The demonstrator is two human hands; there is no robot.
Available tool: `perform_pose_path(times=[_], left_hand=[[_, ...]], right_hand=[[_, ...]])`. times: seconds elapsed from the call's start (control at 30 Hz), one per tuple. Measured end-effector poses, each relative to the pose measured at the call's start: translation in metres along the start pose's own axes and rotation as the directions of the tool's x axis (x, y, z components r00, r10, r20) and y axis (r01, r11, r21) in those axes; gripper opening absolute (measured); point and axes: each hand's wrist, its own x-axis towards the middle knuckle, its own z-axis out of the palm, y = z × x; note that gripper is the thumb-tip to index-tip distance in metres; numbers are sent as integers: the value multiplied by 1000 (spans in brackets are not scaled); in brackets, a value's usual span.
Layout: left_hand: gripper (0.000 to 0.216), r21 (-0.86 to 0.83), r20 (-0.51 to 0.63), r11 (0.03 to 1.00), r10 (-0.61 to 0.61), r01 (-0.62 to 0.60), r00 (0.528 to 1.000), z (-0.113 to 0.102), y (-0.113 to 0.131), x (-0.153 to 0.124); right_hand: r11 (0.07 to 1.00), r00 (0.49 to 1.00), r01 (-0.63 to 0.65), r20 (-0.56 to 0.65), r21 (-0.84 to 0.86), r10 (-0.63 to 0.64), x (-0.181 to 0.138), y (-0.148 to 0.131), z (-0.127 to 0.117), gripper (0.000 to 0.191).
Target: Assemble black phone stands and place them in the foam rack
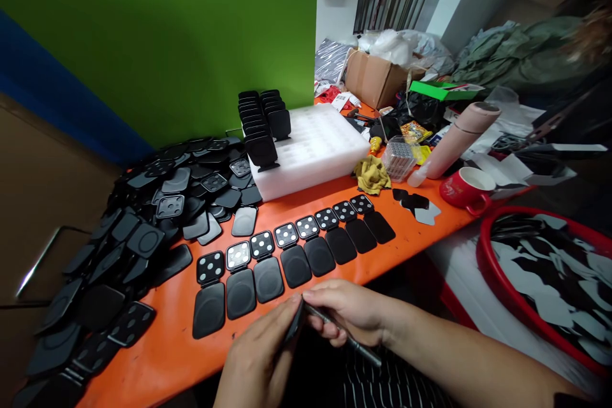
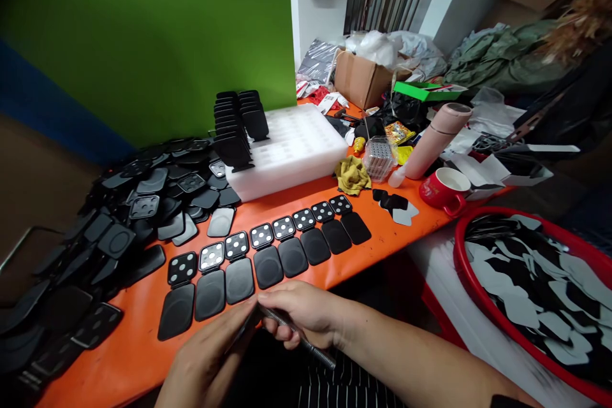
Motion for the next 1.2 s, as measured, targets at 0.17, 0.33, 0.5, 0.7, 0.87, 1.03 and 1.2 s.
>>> perform_pose_path(times=[0.17, 0.33, 0.5, 0.7, 0.87, 1.03, 1.2], left_hand=[[50, -26, -75, 999, -20, 18, 997, 2, 5, 2], [23, -619, -103, 663, -600, 421, 794, 5, 15, 20], [24, -778, -47, 469, -707, 418, 705, 8, 19, 23], [22, -541, -142, 799, -393, 261, 908, 8, 16, 7], [23, -482, -178, 865, -250, 138, 952, 15, 11, 0], [24, -521, -180, 847, -230, 106, 956, 30, 12, 0], [27, -711, -103, 616, -570, 340, 815, 36, 19, 8]], right_hand=[[992, 989, 121, -92, 19, -119, 6, 8, 6, 25], [981, 990, 131, 31, 140, -137, 5, 5, 10, 36], [989, 996, -9, 85, 145, -3, 5, 6, 10, 19], [959, 988, -140, 100, 246, 119, 3, 5, 7, 12], [907, 962, -260, 173, 330, 212, -2, 8, -5, 19], [894, 981, -194, 99, 403, 168, -3, 20, -9, 23], [991, 991, 48, -126, 124, -33, -23, 37, -27, 30]])
